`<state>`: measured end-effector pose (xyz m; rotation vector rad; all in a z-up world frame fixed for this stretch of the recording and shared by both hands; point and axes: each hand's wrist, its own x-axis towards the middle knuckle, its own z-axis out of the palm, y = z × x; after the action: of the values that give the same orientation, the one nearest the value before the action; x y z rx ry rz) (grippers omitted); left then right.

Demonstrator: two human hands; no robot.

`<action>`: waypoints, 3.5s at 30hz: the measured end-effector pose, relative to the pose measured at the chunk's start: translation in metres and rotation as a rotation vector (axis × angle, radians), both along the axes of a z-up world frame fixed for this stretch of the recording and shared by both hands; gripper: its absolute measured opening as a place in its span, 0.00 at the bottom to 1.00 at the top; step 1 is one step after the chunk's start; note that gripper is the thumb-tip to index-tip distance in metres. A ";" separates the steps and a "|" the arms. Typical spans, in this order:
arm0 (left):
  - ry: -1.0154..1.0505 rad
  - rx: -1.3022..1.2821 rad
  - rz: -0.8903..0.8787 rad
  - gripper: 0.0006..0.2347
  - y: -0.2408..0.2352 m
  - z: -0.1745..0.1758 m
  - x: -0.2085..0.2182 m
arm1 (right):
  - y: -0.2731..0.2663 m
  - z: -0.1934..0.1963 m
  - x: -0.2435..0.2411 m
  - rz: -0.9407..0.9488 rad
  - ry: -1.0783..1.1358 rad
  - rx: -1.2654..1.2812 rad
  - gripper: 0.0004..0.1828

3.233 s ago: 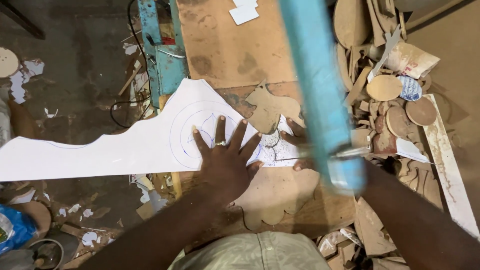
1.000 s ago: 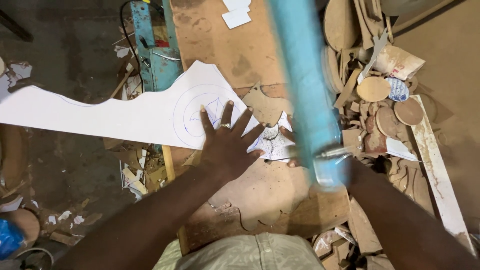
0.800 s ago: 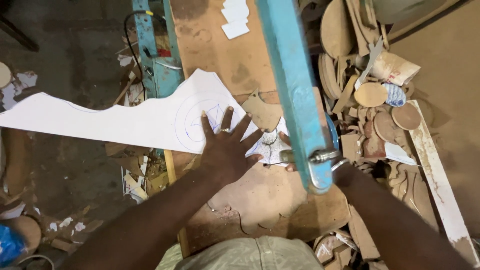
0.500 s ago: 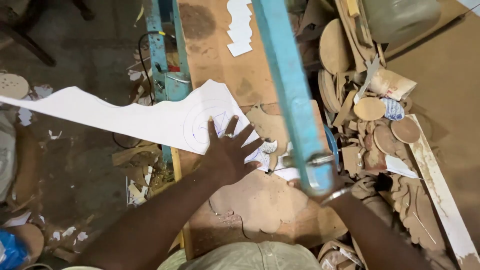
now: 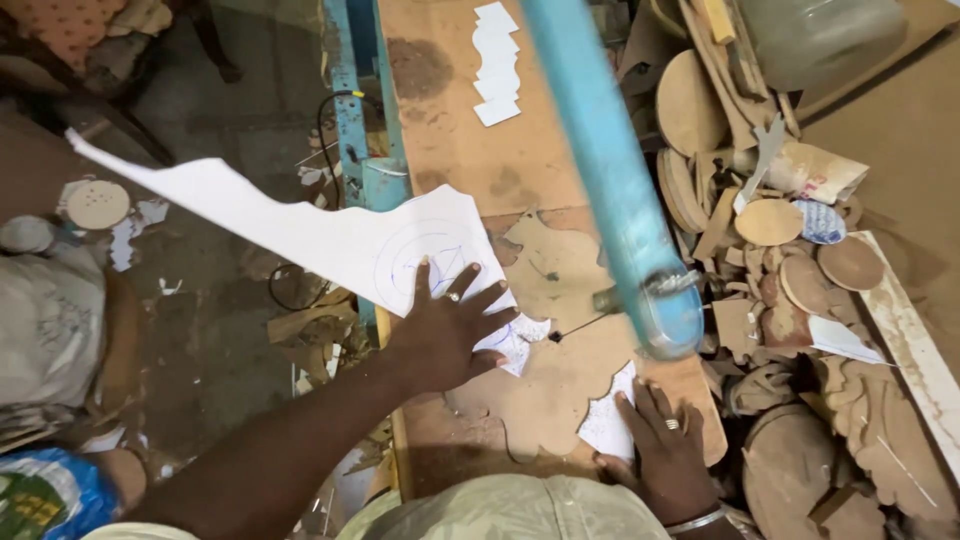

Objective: The person uses a band saw to cut a white paper template with a drawn design. They guide the paper along the blade, repositioning it several times to follow the drawn lines and complete the cut.

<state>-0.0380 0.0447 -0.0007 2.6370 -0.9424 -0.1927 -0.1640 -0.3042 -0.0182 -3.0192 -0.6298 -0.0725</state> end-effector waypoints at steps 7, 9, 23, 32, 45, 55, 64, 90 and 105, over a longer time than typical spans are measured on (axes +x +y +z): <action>0.052 0.020 0.004 0.22 0.004 -0.002 -0.038 | -0.012 -0.019 -0.021 -0.018 -0.044 -0.040 0.36; 0.036 0.016 0.037 0.17 0.003 -0.005 -0.047 | -0.007 -0.014 -0.022 0.038 -0.099 -0.027 0.32; 0.018 -0.024 0.103 0.17 -0.001 -0.010 -0.081 | -0.093 -0.009 0.014 -0.610 0.148 -0.479 0.37; 0.025 -0.028 0.099 0.20 -0.002 -0.017 -0.085 | 0.026 0.012 -0.013 0.128 0.075 -0.063 0.41; -0.115 -0.042 0.090 0.18 0.002 -0.045 -0.085 | -0.023 -0.011 -0.033 0.150 0.037 0.223 0.22; 0.100 -0.012 0.108 0.18 0.002 -0.003 -0.089 | -0.037 -0.004 -0.041 0.088 -0.027 0.328 0.25; 0.093 0.023 0.105 0.15 0.002 -0.008 -0.088 | -0.132 0.007 -0.015 -0.367 -0.276 -0.214 0.26; 0.055 0.006 0.067 0.27 0.012 -0.026 -0.090 | 0.135 0.010 0.037 0.256 -0.122 0.175 0.19; -0.029 -0.071 0.008 0.32 0.022 -0.031 -0.096 | 0.145 -0.002 0.045 0.364 -0.170 0.104 0.03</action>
<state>-0.1338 0.0669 -0.0318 2.5852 -0.9301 -0.1167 -0.1194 -0.1593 -0.0206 -2.7666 -1.1400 -0.3346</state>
